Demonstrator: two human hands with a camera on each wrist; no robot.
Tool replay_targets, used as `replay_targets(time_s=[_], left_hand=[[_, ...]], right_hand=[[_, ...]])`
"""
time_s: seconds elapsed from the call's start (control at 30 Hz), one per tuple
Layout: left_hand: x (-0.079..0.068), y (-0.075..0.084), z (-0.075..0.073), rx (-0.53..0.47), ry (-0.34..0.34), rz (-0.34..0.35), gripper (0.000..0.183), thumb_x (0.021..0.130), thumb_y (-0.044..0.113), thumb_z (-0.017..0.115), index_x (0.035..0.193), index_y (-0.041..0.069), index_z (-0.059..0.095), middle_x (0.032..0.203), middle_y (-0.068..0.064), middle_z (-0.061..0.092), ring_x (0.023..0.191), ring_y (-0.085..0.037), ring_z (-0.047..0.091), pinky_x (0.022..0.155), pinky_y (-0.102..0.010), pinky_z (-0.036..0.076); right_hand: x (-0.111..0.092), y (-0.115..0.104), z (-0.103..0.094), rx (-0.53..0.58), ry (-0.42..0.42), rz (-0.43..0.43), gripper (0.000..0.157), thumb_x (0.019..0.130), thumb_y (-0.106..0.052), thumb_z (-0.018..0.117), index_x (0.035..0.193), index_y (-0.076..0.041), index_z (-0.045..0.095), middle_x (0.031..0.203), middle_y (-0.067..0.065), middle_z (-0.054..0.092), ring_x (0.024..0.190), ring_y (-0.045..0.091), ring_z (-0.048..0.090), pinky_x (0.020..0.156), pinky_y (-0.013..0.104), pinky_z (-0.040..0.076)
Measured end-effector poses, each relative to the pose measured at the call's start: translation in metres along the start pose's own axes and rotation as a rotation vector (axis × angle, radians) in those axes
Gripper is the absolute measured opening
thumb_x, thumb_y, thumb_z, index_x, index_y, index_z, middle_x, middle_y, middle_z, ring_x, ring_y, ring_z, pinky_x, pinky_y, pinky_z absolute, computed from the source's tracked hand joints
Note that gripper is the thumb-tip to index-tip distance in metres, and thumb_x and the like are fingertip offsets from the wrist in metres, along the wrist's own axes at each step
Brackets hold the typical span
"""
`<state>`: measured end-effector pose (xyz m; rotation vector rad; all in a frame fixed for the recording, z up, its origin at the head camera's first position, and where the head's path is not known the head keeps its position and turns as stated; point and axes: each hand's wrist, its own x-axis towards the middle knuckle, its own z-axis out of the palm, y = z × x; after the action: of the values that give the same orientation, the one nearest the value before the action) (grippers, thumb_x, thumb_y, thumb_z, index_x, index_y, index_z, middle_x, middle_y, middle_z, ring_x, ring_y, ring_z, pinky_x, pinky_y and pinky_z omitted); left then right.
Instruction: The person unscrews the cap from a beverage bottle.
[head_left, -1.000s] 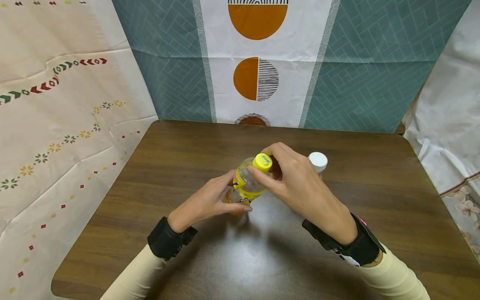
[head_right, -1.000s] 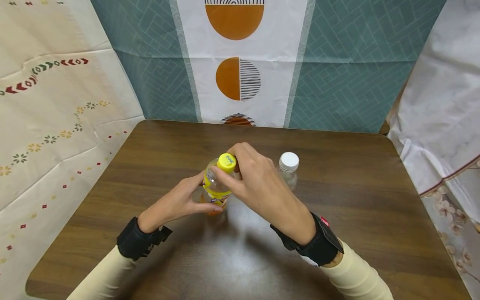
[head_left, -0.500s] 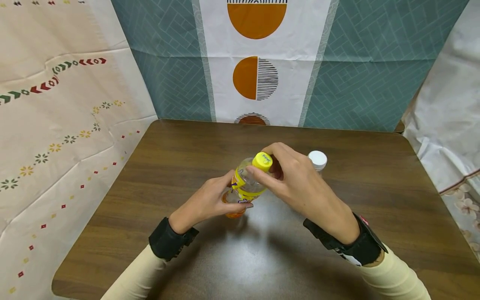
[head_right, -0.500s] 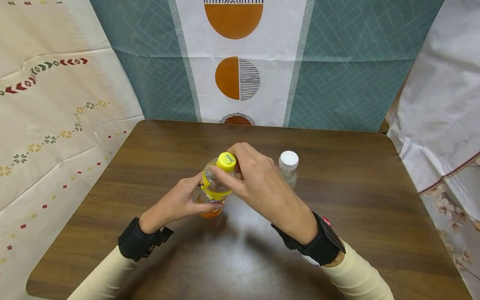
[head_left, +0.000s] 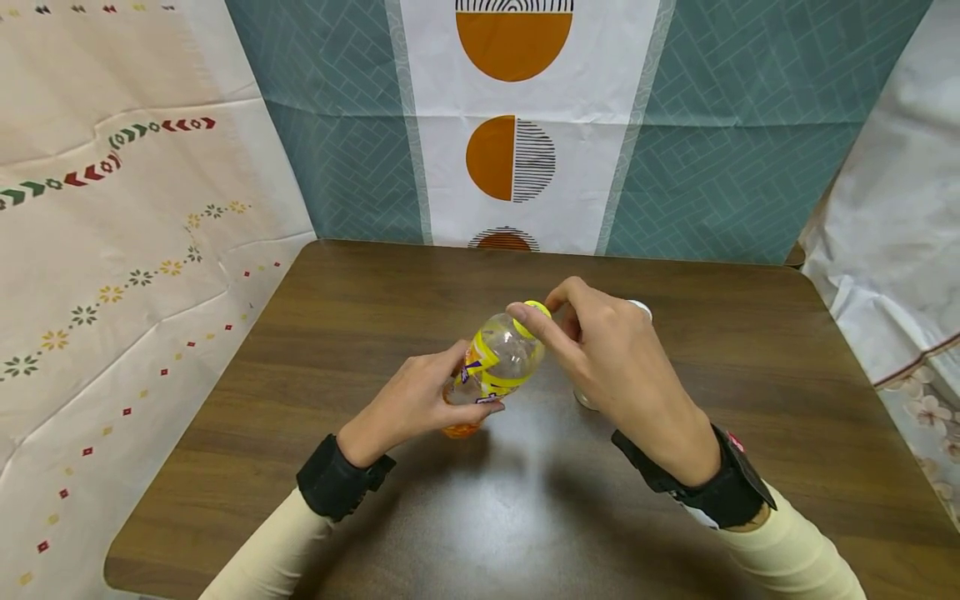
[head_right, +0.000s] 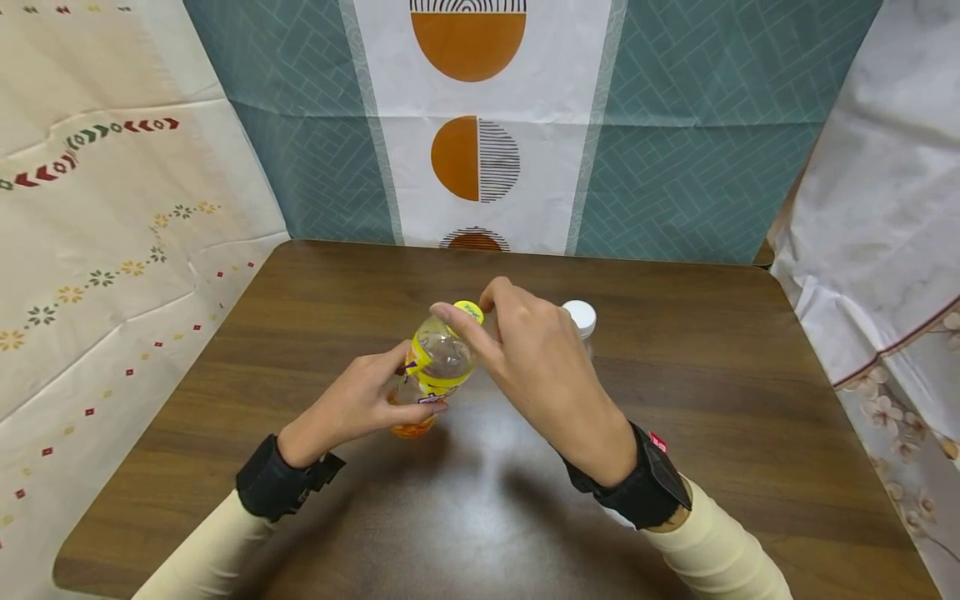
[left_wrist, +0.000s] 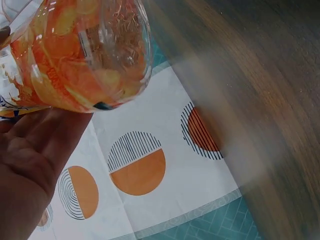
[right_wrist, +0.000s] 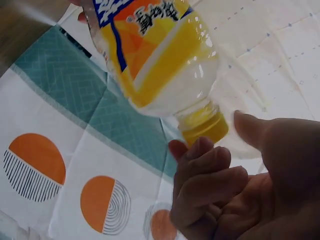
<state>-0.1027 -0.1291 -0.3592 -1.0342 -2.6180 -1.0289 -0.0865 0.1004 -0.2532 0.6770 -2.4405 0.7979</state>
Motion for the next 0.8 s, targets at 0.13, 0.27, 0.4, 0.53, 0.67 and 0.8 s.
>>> replay_targets(time_s=[0.13,0.27,0.4,0.53,0.67,0.8], left_hand=[[0.0002,-0.0001,0.0012,0.083,0.016,0.009,0.059,0.074,0.045,0.075,0.117,0.012,0.051,0.085,0.009,0.064,0.06,0.0,0.052,0.05,-0.02,0.049],[-0.0004,0.0008,0.002,0.167,0.032,0.018,0.058,0.073,0.049,0.073,0.112,0.01,0.053,0.082,0.009,0.064,0.057,0.002,0.051,0.047,-0.016,0.048],[-0.0003,0.0023,0.0018,0.181,0.042,0.035,0.056,0.073,0.05,0.073,0.109,0.011,0.053,0.081,0.01,0.064,0.056,0.002,0.053,0.047,-0.015,0.048],[0.0005,0.0037,0.0018,0.171,0.043,0.053,0.058,0.073,0.049,0.073,0.11,0.009,0.053,0.082,0.008,0.066,0.058,0.001,0.055,0.048,-0.016,0.049],[0.0008,0.005,0.0018,0.175,0.041,0.057,0.058,0.073,0.046,0.075,0.111,0.008,0.053,0.081,0.006,0.066,0.059,0.002,0.056,0.049,-0.016,0.05],[0.0009,0.0062,0.0015,0.166,0.033,0.067,0.057,0.073,0.044,0.075,0.111,0.008,0.054,0.081,0.006,0.067,0.06,0.002,0.057,0.05,-0.017,0.051]], right_hand=[[-0.0004,-0.0008,0.0047,-0.047,-0.052,0.088,0.044,0.09,-0.05,0.057,0.078,-0.007,0.057,0.053,-0.002,0.047,0.044,0.012,0.041,0.04,0.028,0.036],[-0.0012,-0.0001,0.0074,-0.062,-0.086,0.129,0.044,0.09,-0.047,0.058,0.076,-0.005,0.055,0.054,0.001,0.05,0.045,0.015,0.044,0.04,0.029,0.038],[-0.0013,0.0018,0.0082,-0.034,-0.08,0.106,0.038,0.09,-0.039,0.062,0.076,-0.003,0.054,0.054,0.003,0.048,0.044,0.016,0.043,0.038,0.028,0.037],[-0.0008,0.0038,0.0093,0.0,-0.051,0.043,0.034,0.089,-0.032,0.065,0.077,-0.003,0.053,0.055,0.003,0.047,0.045,0.014,0.041,0.037,0.027,0.037],[-0.0009,0.0054,0.0094,0.028,-0.021,-0.025,0.031,0.088,-0.028,0.067,0.077,-0.002,0.052,0.055,0.001,0.047,0.045,0.011,0.04,0.036,0.026,0.037],[-0.0016,0.0068,0.0083,0.042,0.009,-0.087,0.03,0.087,-0.025,0.067,0.074,-0.003,0.051,0.054,0.0,0.045,0.045,0.01,0.038,0.035,0.025,0.035]])
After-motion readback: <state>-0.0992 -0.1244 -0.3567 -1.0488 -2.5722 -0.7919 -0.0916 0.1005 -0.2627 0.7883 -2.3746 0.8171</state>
